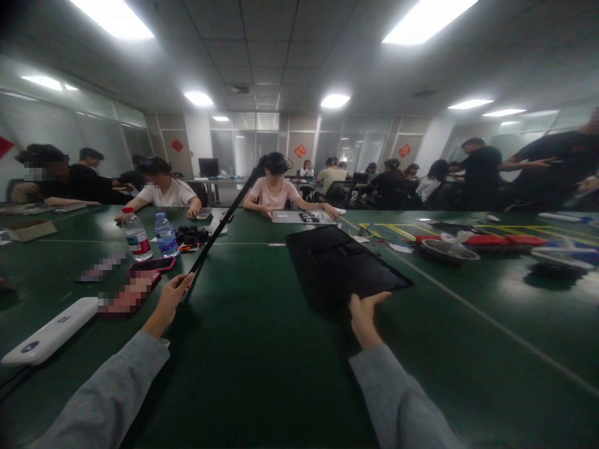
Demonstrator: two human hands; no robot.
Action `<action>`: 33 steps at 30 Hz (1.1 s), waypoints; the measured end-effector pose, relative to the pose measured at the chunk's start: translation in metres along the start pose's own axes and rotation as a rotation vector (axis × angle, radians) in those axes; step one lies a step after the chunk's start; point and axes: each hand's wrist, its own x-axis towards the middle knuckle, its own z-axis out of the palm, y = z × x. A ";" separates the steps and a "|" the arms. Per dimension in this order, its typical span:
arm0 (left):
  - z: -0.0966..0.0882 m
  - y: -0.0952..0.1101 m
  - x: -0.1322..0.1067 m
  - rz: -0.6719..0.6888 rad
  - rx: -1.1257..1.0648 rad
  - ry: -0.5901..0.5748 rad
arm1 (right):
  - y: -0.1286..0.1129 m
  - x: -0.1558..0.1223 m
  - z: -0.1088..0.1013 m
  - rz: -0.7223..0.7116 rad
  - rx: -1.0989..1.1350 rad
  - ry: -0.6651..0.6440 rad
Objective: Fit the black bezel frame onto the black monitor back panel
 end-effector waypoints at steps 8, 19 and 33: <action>-0.008 -0.001 0.003 0.072 -0.043 0.080 | -0.016 -0.009 0.054 0.251 0.121 -0.508; -0.010 -0.008 0.009 0.243 0.153 0.103 | 0.011 0.023 0.091 -0.145 -0.311 -0.408; -0.007 -0.005 -0.006 0.394 0.517 0.004 | -0.009 0.033 0.058 -0.063 -0.066 -0.183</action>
